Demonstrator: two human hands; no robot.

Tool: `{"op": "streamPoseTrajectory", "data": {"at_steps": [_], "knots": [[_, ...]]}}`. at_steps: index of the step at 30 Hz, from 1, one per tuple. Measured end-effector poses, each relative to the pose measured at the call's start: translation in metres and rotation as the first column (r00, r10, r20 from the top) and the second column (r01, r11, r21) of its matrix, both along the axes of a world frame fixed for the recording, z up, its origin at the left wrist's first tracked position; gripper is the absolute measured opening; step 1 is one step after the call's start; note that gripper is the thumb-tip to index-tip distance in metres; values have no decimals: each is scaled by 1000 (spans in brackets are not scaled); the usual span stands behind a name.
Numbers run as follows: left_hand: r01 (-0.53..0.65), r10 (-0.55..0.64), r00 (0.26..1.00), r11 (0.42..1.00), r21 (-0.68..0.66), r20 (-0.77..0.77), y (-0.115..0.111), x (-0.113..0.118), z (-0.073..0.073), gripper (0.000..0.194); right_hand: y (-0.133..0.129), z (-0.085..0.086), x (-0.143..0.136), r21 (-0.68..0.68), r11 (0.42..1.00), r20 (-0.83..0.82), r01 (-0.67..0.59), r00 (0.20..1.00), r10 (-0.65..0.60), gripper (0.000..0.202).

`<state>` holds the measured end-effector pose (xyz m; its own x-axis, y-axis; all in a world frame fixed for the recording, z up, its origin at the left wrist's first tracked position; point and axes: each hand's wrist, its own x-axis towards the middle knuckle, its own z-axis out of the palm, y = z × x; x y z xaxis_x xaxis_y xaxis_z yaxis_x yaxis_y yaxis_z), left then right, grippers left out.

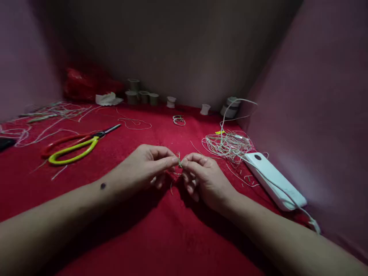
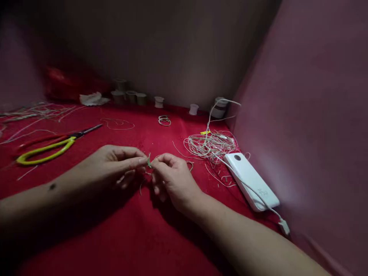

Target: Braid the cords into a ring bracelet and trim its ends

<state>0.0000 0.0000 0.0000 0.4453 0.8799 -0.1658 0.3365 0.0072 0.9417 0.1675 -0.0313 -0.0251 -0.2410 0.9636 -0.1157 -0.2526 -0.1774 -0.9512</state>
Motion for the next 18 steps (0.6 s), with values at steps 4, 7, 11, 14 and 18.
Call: {"op": "streamPoseTrajectory", "data": {"at_steps": [4, 7, 11, 14, 18], "knots": [[-11, 11, 1000, 1000, 22, 16, -1, 0, -1, 23, 1, -2, -3, 3, 1000, 13, 1, 1000, -1, 18], [-3, 3, 999, 1000, 20, 39, 0, 1, -4, 17, 1, -3, -3, 5, 1000, 29, -19, 999, 19, 18], [-23, 26, 998, 999, -34, 65, 2, 0, -7, 17, 1, -1, -2, -15, 1000, 51, -6, 999, 6, 16], [-36, 42, 995, 997, -66, 88, 2, -2, -8, 18, 0, 1, -2, 32, 999, 138, 40, 989, -44, 15], [-43, 56, 990, 994, -103, 126, 2, -3, -7, 19, 0, 4, -1, 122, 991, 257, 61, 962, -91, 16]]}}
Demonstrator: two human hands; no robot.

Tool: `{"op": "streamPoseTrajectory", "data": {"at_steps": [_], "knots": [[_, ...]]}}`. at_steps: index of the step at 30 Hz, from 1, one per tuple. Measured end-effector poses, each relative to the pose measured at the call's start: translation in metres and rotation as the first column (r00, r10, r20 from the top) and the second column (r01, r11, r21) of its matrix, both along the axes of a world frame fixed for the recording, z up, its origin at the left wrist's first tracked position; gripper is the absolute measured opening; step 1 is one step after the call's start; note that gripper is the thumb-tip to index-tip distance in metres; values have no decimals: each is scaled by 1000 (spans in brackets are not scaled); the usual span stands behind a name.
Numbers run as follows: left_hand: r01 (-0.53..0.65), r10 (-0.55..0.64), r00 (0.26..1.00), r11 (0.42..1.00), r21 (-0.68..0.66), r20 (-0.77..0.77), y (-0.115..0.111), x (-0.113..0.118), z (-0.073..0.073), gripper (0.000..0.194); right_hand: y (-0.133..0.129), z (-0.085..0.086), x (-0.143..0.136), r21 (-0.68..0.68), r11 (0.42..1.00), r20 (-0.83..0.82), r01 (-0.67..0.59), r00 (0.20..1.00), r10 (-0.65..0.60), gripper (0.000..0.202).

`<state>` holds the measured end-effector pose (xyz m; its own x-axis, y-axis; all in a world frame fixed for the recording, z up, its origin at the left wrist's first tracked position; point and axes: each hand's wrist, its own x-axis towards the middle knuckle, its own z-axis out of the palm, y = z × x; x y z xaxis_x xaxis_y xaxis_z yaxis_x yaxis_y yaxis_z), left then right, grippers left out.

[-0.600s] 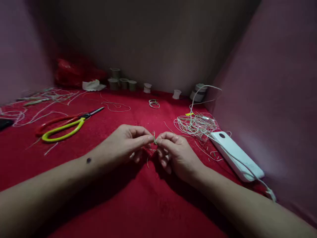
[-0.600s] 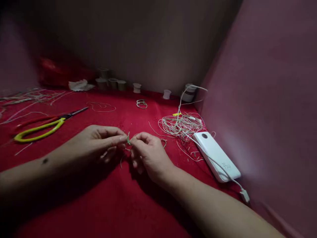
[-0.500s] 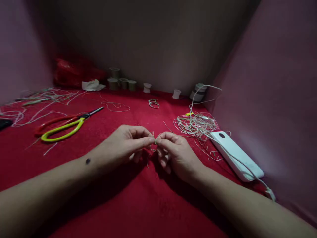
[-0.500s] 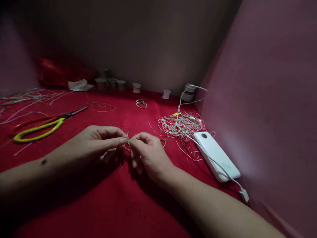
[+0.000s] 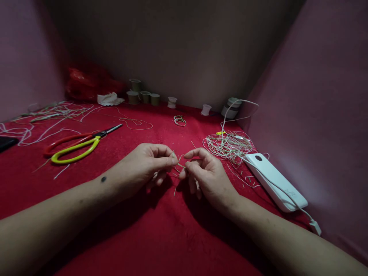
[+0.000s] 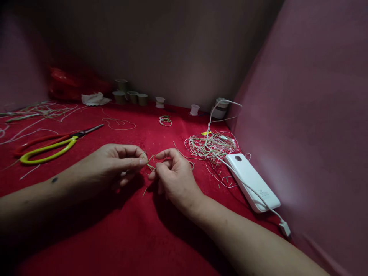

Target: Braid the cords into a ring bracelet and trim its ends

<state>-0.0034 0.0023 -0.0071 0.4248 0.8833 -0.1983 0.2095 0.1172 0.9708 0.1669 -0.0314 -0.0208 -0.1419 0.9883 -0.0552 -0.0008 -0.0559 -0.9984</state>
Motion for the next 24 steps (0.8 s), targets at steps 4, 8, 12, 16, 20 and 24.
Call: {"op": "streamPoseTrajectory", "data": {"at_steps": [4, 8, 12, 16, 20, 24], "knots": [[-15, 16, 999, 999, -33, 32, 0, 0, 1, 19, 0, -2, 3, 183, 983, 122, 6, 992, -28, 21], [3, -2, 1000, 999, -34, 25, 1, 1, 0, 20, 0, -7, 6, 489, 866, 418, -102, 899, -131, 35], [27, -26, 1000, 999, -23, 15, -2, 3, 1, 19, 2, -11, 8, 663, 726, 528, -182, 802, -281, 22], [52, -51, 998, 999, -17, 31, -4, 4, 3, 18, 4, -11, 10, 693, 699, 508, -175, 807, -301, 14], [75, -75, 997, 997, -10, 24, -3, 5, 3, 17, 4, -8, 8, 576, 810, 459, -108, 863, -212, 13], [96, -96, 995, 995, 1, -4, -2, 6, 4, 13, 2, -3, 6, 338, 941, 333, -16, 937, -104, 10]]}}
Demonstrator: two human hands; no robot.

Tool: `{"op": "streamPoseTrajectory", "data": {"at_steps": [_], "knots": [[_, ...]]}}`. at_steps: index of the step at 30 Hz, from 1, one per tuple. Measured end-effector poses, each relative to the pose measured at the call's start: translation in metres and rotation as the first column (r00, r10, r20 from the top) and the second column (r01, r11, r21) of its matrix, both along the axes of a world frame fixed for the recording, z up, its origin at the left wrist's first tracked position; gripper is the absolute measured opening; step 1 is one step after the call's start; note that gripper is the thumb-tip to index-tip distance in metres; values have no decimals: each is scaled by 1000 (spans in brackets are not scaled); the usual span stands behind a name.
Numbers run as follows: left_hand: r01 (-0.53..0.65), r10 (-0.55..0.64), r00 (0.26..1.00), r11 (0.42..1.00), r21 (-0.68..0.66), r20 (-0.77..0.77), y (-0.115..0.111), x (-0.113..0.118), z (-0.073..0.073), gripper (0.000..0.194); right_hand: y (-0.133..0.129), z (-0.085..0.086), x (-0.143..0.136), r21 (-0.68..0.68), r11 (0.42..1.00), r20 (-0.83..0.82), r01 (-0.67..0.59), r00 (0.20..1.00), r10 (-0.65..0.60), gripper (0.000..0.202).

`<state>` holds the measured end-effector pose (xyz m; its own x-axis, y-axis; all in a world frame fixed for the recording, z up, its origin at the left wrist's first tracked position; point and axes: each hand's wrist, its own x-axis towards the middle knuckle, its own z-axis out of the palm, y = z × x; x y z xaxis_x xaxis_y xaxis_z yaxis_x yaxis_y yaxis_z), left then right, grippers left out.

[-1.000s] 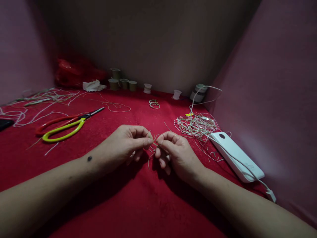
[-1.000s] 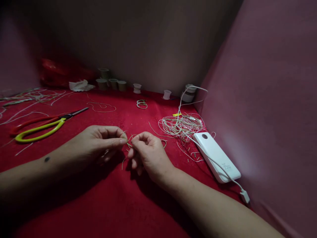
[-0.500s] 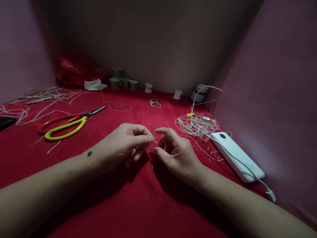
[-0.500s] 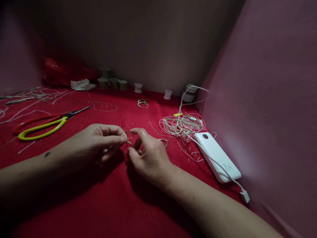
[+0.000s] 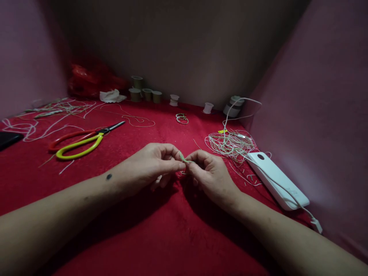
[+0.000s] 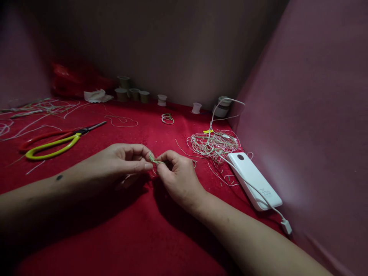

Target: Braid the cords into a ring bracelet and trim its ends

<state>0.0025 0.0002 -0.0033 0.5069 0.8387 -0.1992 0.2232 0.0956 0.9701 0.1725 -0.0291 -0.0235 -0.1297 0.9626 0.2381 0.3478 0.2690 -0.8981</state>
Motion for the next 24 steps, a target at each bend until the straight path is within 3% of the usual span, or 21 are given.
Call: {"op": "streamPoseTrajectory", "data": {"at_steps": [4, 7, 15, 24], "knots": [[23, -24, 995, 1000, -6, -94, -1, 1, 0, 17, -2, 6, -2, -217, 976, -196, -32, 981, -12, 9], [51, -52, 992, 999, -17, -113, -2, 2, -2, 18, -3, 8, -4, -276, 959, -284, -67, 959, -14, 8], [43, -42, 999, 995, -93, 18, 1, -2, -2, 13, -1, 6, -2, -247, 966, -335, -77, 942, -10, 9], [98, -33, 979, 943, -318, 203, 4, -3, -6, 6, -2, 4, -3, -156, 987, -183, -33, 983, 3, 9]]}}
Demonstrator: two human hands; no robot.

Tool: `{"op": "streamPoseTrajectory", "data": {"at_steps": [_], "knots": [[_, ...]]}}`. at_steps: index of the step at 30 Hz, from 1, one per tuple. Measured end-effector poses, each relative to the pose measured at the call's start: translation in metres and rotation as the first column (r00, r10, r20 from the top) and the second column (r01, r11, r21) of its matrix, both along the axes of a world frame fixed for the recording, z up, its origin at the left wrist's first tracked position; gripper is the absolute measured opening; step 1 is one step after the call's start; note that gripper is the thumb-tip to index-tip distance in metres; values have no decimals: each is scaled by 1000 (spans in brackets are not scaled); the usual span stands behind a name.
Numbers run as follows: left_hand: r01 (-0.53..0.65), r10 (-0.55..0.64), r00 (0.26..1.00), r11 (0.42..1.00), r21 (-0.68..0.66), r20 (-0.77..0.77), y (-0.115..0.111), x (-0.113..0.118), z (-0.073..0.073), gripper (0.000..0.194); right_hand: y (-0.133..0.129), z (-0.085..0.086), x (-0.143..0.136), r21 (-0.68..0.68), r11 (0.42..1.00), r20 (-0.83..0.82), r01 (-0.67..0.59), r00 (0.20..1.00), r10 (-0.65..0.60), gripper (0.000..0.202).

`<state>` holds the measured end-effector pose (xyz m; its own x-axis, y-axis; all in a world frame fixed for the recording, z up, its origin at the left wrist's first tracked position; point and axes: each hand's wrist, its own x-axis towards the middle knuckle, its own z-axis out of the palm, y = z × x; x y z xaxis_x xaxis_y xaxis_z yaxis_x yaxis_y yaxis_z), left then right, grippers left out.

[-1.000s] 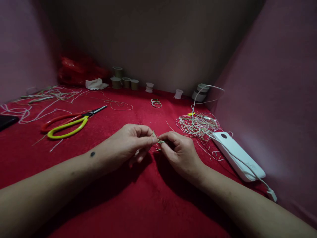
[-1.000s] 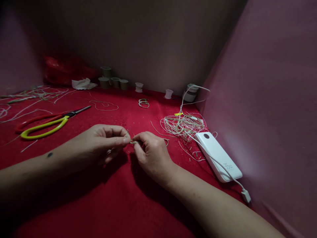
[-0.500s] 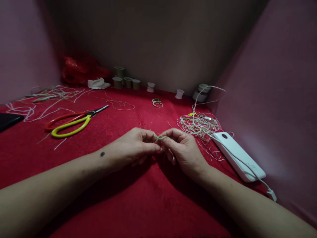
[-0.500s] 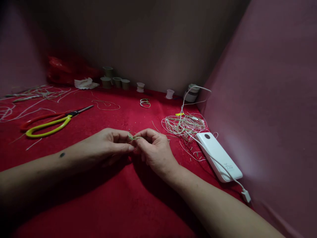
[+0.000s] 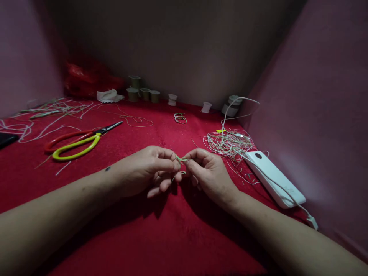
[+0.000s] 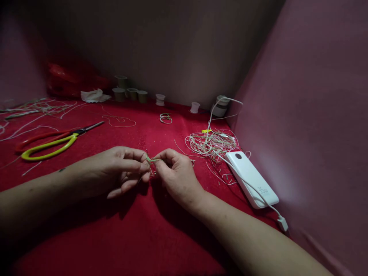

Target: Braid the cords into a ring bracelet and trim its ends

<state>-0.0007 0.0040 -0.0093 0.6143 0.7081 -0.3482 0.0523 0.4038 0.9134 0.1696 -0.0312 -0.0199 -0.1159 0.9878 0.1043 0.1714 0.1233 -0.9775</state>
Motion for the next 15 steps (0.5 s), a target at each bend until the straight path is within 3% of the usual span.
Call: {"op": "streamPoseTrajectory", "data": {"at_steps": [8, 15], "knots": [[-22, 23, 1000, 998, -52, 19, -2, 1, -1, 19, -1, -7, 0, 183, 982, 173, 38, 982, -71, 8], [-76, 77, 997, 994, -81, 16, -2, 0, -2, 26, -1, -8, -1, 158, 987, 145, 21, 988, -44, 4]]}}
